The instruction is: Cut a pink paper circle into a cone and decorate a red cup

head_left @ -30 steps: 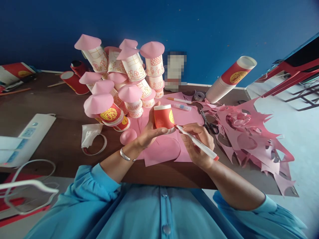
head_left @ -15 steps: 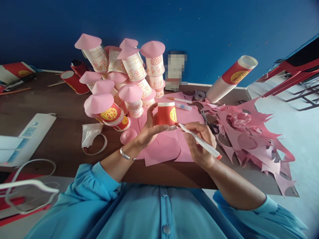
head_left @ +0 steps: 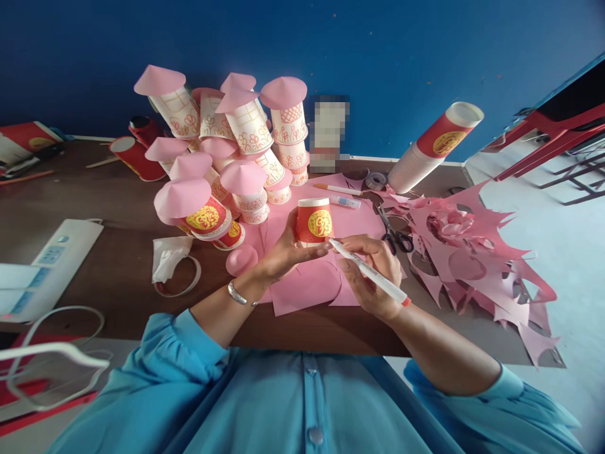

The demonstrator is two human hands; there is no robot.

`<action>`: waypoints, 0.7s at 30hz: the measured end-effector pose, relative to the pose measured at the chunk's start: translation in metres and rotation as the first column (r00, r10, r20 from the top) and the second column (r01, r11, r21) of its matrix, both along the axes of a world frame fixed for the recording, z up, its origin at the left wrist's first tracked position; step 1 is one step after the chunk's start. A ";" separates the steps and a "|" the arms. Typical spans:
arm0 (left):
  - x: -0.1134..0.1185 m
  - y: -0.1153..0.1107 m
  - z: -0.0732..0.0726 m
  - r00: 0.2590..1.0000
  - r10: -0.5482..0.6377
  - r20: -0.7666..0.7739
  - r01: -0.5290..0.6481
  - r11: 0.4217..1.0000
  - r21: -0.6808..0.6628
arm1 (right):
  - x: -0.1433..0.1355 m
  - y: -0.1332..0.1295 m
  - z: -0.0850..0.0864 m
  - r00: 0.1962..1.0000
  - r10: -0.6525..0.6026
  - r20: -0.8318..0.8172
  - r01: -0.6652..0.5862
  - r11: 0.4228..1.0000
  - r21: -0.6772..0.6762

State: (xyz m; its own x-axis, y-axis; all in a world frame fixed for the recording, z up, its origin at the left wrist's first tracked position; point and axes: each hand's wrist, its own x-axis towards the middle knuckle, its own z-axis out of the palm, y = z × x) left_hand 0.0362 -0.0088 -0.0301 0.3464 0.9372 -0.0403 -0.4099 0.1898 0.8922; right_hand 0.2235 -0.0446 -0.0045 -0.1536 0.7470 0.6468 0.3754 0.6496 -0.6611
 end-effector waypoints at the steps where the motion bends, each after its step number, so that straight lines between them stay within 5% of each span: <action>1: 0.000 0.000 0.000 1.000 0.000 0.002 0.000 1.000 0.013 | 0.000 0.000 0.000 1.000 0.006 -0.006 -0.006 1.000 0.010; 12: -0.001 0.005 -0.003 0.982 -0.077 0.171 0.087 0.995 -0.051 | 0.000 0.002 -0.002 1.000 0.007 -0.024 -0.005 0.997 0.071; 21: -0.002 0.004 -0.003 0.998 -0.062 0.033 0.059 0.996 0.065 | -0.002 0.001 0.001 0.999 0.047 0.010 -0.048 0.993 0.103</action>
